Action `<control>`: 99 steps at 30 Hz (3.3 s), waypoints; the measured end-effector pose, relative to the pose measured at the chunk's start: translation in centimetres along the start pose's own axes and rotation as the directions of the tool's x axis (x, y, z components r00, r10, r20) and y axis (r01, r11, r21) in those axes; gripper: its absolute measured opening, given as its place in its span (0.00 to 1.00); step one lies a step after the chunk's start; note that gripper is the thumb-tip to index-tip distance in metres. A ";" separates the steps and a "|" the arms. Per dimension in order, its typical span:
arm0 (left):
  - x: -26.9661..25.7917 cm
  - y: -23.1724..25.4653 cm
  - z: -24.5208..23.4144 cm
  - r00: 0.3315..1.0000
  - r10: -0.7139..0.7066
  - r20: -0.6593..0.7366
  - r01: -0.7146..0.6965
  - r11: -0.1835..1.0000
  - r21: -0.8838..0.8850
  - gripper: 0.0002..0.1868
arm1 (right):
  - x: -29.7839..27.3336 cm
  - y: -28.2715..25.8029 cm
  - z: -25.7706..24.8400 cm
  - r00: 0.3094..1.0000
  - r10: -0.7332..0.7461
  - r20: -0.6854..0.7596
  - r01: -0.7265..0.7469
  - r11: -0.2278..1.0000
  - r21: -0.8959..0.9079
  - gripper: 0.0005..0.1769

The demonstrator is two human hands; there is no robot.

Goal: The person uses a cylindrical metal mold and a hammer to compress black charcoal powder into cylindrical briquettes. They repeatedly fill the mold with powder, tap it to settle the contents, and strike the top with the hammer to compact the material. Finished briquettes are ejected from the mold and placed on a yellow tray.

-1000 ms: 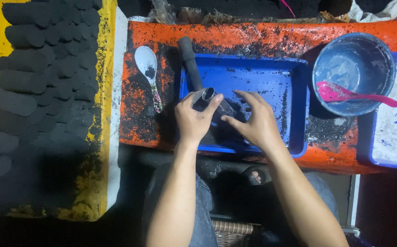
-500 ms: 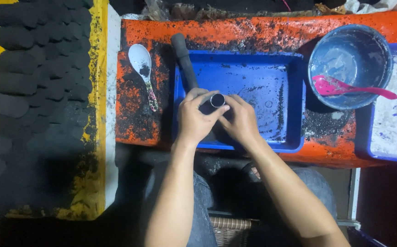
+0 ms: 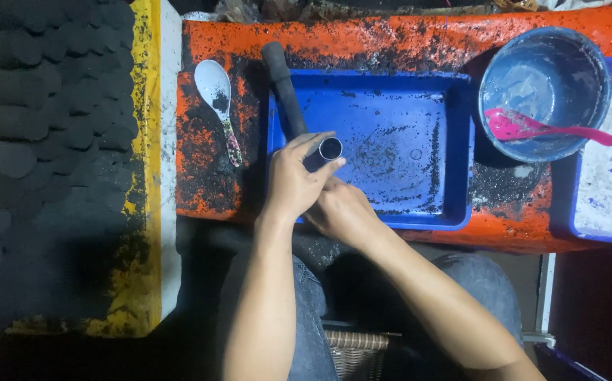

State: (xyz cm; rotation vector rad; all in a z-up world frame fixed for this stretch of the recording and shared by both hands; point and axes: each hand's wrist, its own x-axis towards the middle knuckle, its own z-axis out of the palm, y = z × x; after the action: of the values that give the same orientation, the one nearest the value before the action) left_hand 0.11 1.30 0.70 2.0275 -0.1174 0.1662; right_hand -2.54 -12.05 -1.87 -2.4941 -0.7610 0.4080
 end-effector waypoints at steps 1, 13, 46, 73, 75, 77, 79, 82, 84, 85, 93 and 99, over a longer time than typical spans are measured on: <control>0.0 0.1 0.0 1.000 -0.002 -0.003 0.002 1.000 0.000 0.22 | -0.1 0.1 0.4 1.000 -0.002 0.003 0.002 1.000 -0.001 0.14; 0.0 -0.2 -0.3 0.999 -0.033 -0.031 0.034 0.999 0.024 0.22 | 0.3 0.5 0.9 0.988 -0.055 -0.142 0.025 0.977 -0.210 0.06; -0.3 -0.6 -0.2 0.996 -0.082 -0.024 0.083 0.996 0.035 0.20 | 0.9 3.4 2.7 0.733 -0.663 0.151 0.443 0.298 -0.845 0.12; -0.1 -0.5 -0.9 0.988 -0.152 -0.026 0.149 0.983 -0.103 0.34 | 0.4 3.3 -0.3 0.988 -0.013 -0.151 0.029 0.994 0.101 0.04; -0.2 -1.1 -0.7 0.992 -0.110 -0.062 0.102 0.988 -0.120 0.33 | -0.9 1.3 -3.7 0.983 0.127 -0.131 -0.075 0.935 0.347 0.06; -0.3 -0.9 -0.7 0.991 -0.126 -0.039 0.121 0.985 -0.121 0.31 | -1.7 1.8 -4.8 0.968 0.236 -0.088 -0.176 0.884 0.433 0.08; -0.4 -0.5 -0.8 0.989 -0.144 -0.015 0.141 0.982 -0.121 0.29 | -2.1 2.1 -6.1 0.940 0.339 -0.033 -0.275 0.814 0.511 0.10; -0.4 0.2 -0.9 0.978 -0.206 0.022 0.207 0.974 -0.087 0.27 | -2.1 1.9 -8.8 0.890 0.453 -0.045 -0.339 0.725 0.600 0.10; -0.2 0.4 -1.1 0.976 -0.215 0.031 0.216 0.975 -0.056 0.29 | -1.8 0.7 -10.9 0.879 0.473 -0.063 -0.326 0.692 0.645 0.11; -0.2 0.3 -1.0 0.976 -0.214 0.029 0.215 0.975 -0.057 0.29 | -1.4 0.1 -11.5 0.880 0.471 -0.064 -0.325 0.693 0.643 0.11; -0.2 0.7 -1.2 0.984 -0.177 -0.012 0.177 0.983 -0.042 0.21 | 2.2 -1.6 -13.3 0.934 0.313 -0.173 -0.222 0.887 0.405 0.14; -0.1 1.0 -1.5 0.982 -0.188 0.005 0.188 0.980 -0.057 0.21 | 3.4 -3.2 -13.5 0.967 0.218 -0.132 -0.188 0.961 0.203 0.15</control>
State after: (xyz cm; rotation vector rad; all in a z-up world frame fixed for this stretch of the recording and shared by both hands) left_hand -0.29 2.14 2.24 1.9687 0.0698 0.0437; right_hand 4.33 -12.75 10.66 -2.3975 -0.3865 0.3375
